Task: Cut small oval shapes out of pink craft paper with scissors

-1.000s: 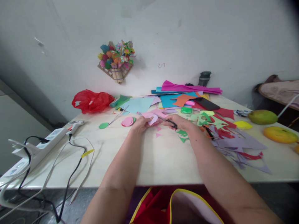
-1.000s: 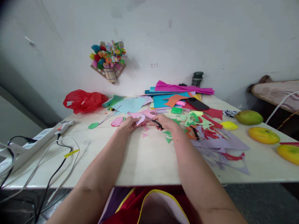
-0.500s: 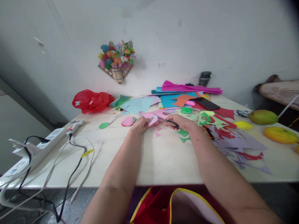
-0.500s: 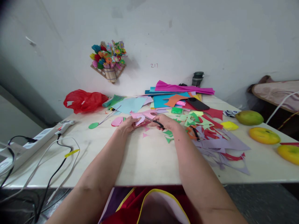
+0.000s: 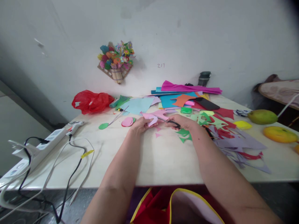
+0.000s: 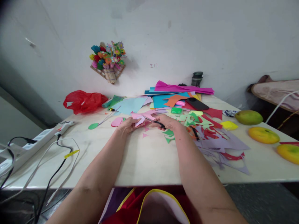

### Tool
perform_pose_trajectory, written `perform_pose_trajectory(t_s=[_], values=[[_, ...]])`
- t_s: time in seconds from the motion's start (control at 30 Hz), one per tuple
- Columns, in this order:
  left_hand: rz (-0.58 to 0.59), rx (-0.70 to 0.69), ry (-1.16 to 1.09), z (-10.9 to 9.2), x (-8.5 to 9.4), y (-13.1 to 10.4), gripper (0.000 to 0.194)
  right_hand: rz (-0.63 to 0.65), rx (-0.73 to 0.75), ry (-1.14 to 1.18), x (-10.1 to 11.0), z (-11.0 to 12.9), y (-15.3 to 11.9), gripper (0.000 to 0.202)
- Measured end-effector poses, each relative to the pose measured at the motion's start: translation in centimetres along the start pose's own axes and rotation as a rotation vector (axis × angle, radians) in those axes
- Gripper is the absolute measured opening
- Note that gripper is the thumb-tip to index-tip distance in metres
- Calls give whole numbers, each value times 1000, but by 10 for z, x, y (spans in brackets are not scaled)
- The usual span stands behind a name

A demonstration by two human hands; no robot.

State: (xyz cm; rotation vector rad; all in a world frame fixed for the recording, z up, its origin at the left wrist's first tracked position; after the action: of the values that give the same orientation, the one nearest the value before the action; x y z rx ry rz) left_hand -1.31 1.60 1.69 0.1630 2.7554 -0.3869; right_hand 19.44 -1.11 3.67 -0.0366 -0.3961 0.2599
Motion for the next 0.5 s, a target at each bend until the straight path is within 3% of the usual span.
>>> perform_pose_trajectory(t_s=[0.5], values=[[75,-16,-8,1,2,3,15,41,39,-5,3,-1,0,33]])
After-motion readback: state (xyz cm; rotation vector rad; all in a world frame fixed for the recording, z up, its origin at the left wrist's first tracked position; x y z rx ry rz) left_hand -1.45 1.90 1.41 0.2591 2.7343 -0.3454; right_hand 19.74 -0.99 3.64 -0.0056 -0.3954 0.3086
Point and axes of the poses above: each hand's wrist, its own y-axis towards the middle knuckle, its own x-axis out of the back of the hand, z = x × y, the point moved 2 cm from there along y, towards the middle knuckle, and after that the axes turned 12 degrees about -z, right-handed, at the moved point
